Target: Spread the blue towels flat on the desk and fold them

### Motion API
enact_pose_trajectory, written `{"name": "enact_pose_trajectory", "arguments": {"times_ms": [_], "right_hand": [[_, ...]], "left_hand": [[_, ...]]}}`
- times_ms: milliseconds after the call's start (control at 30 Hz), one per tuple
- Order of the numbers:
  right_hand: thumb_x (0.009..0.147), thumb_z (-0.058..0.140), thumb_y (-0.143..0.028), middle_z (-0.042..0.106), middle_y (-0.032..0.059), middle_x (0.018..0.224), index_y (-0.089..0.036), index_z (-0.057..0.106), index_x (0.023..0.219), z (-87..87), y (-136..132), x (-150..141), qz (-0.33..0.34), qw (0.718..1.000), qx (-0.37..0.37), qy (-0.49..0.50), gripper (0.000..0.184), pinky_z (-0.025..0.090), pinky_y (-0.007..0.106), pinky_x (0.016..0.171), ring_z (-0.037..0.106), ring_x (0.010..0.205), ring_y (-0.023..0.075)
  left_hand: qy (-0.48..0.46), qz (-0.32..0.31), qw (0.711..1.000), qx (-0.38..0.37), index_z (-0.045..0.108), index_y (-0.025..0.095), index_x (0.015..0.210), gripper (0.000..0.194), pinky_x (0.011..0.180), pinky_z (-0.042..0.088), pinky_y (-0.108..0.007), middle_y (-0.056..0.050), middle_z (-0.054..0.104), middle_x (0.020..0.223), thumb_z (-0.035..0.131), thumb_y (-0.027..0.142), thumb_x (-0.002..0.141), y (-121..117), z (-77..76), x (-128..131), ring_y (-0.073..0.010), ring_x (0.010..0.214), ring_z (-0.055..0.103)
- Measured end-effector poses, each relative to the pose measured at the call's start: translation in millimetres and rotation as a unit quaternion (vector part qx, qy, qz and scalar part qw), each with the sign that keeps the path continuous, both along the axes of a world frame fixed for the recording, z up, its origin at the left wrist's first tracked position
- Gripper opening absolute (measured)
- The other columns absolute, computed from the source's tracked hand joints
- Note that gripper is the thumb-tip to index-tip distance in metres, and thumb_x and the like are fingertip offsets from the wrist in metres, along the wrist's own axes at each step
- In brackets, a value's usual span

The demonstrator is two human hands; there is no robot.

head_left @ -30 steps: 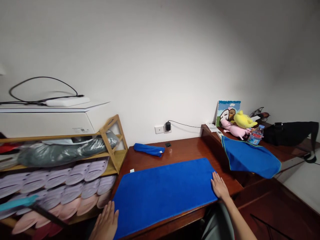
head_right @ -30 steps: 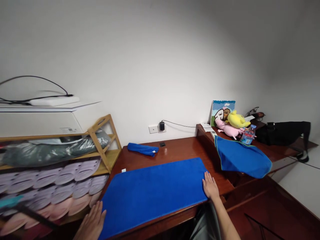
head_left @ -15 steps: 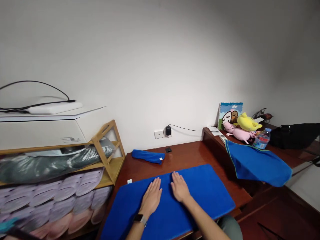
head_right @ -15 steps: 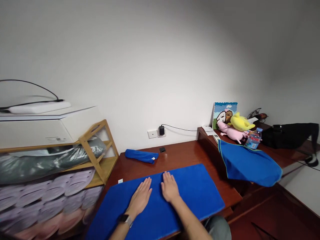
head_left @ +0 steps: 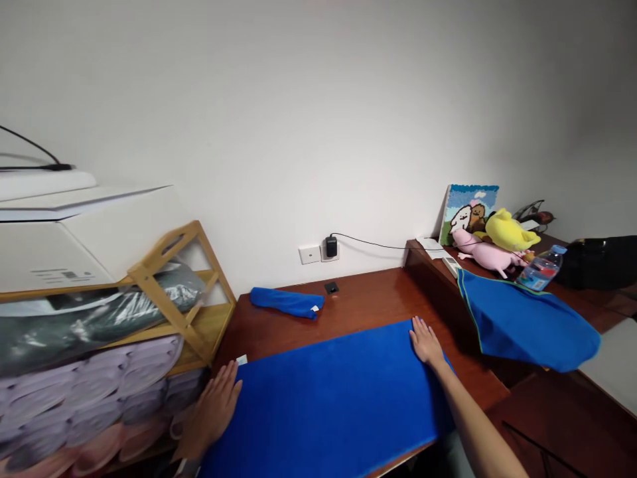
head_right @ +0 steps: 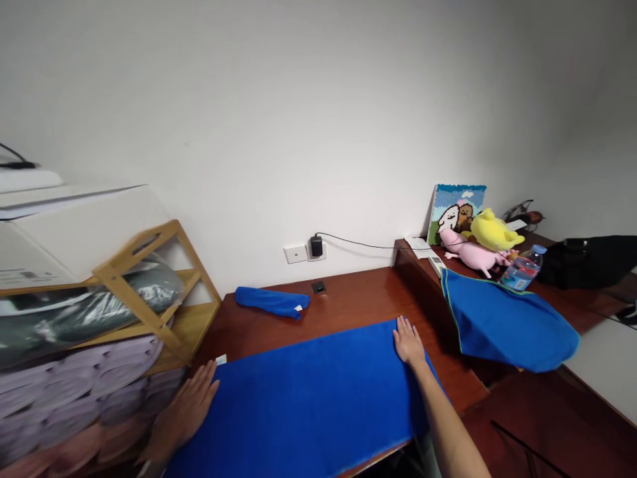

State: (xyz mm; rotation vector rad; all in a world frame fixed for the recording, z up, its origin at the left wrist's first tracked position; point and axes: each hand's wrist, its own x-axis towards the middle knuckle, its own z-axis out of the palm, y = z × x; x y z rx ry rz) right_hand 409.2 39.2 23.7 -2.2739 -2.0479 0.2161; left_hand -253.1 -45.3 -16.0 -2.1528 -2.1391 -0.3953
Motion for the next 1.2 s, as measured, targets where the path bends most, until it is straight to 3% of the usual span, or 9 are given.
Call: {"name": "enact_pose_trajectory", "arguments": {"times_ms": [133, 233, 333, 467, 567, 667, 900, 1033, 1200], "right_hand": [[0.11, 0.016, -0.04, 0.022, 0.0079, 0.177, -0.009, 0.023, 0.171, 7.0, -1, 14, -0.015, 1.0, -0.004, -0.011, 0.069, 0.014, 0.042, 0.134, 0.018, 0.165, 0.0221], [0.109, 0.022, -0.035, 0.028, 0.0137, 0.175, -0.003, 0.031, 0.168, 20.4, -10, -12, -0.037, 0.998, 0.029, -0.034, 0.068, 0.011, 0.048, 0.134, 0.021, 0.165, 0.0282], [0.108, 0.024, -0.03, 0.032, 0.018, 0.172, -0.002, 0.037, 0.166, 25.6, -33, -81, 0.004, 0.996, 0.084, 0.0, 0.066, 0.013, 0.052, 0.134, 0.024, 0.163, 0.0321], [0.111, 0.029, -0.038, 0.034, 0.0091, 0.173, -0.015, 0.035, 0.169, 14.0, -74, -209, 0.238, 0.954, 0.127, 0.128, 0.062, 0.02, 0.048, 0.134, 0.027, 0.163, 0.0265], [0.113, 0.029, -0.043, 0.034, 0.0064, 0.173, -0.019, 0.036, 0.169, 6.3, -84, -258, 0.315, 0.929, 0.096, 0.168, 0.061, 0.019, 0.045, 0.135, 0.026, 0.163, 0.0226], [0.113, 0.029, -0.045, 0.034, 0.006, 0.173, -0.021, 0.037, 0.168, 8.1, -70, -229, 0.279, 0.945, 0.073, 0.156, 0.061, 0.018, 0.047, 0.135, 0.026, 0.163, 0.0232], [0.111, 0.024, -0.041, 0.028, 0.0069, 0.175, -0.017, 0.032, 0.17, 16.9, -23, -38, 0.062, 0.997, 0.013, 0.047, 0.065, 0.012, 0.045, 0.135, 0.02, 0.165, 0.0233], [0.111, 0.02, -0.043, 0.021, 0.0063, 0.178, -0.014, 0.025, 0.172, 7.8, -14, 25, -0.021, 0.999, -0.011, 0.032, 0.068, 0.011, 0.041, 0.135, 0.017, 0.165, 0.0205], [0.11, 0.022, -0.044, 0.025, 0.0075, 0.177, -0.014, 0.029, 0.171, -2.1, -11, 35, -0.018, 0.998, 0.021, 0.061, 0.068, 0.009, 0.041, 0.135, 0.019, 0.165, 0.0194]], "left_hand": [[-0.013, 0.018, 1.0, -0.004, 0.051, 0.007, 0.156, 0.075, 0.127, 0.038, -0.047, -0.016, 0.056, 0.161, 0.022, 0.047, 0.1, 3, 4.8, -3, -0.0292, 0.153, 0.048], [-0.011, 0.03, 0.999, 0.028, 0.051, 0.006, 0.156, 0.075, 0.129, 0.037, -0.048, -0.017, 0.058, 0.16, 0.022, 0.046, 0.1, 4, 15.8, 19, -0.0297, 0.152, 0.05], [-0.003, -0.015, 0.995, 0.094, 0.054, 0.007, 0.154, 0.071, 0.13, 0.035, -0.05, -0.018, 0.059, 0.159, 0.024, 0.045, 0.103, 2, 30.5, 83, -0.0305, 0.152, 0.051], [-0.005, -0.133, 0.985, 0.107, 0.049, 0.016, 0.159, 0.061, 0.129, 0.037, -0.048, -0.012, 0.052, 0.165, 0.029, 0.04, 0.107, 1, 43.2, 197, -0.0254, 0.155, 0.046], [-0.005, -0.119, 0.992, 0.052, 0.052, 0.012, 0.157, 0.063, 0.128, 0.039, -0.049, -0.013, 0.052, 0.164, 0.026, 0.037, 0.106, 3, 40.9, 229, -0.0254, 0.154, 0.047], [-0.001, -0.048, 0.999, -0.006, 0.051, 0.01, 0.157, 0.067, 0.129, 0.037, -0.051, -0.014, 0.051, 0.165, 0.027, 0.041, 0.103, 1, 30.9, 192, -0.028, 0.154, 0.047], [0.008, 0.085, 0.996, -0.006, 0.049, 0.004, 0.157, 0.075, 0.13, 0.03, -0.051, -0.017, 0.052, 0.164, 0.021, 0.042, 0.099, -17, 17.4, 60, -0.0299, 0.157, 0.043], [-0.006, 0.099, 0.995, 0.005, 0.052, 0.004, 0.155, 0.076, 0.13, 0.03, -0.049, -0.019, 0.054, 0.163, 0.021, 0.043, 0.097, -21, 16.3, 43, -0.0298, 0.156, 0.044], [-0.044, 0.129, 0.991, -0.015, 0.051, -0.002, 0.153, 0.079, 0.126, 0.037, -0.052, -0.024, 0.056, 0.16, 0.021, 0.043, 0.096, -16, 29.2, 44, -0.0342, 0.152, 0.049]]}}
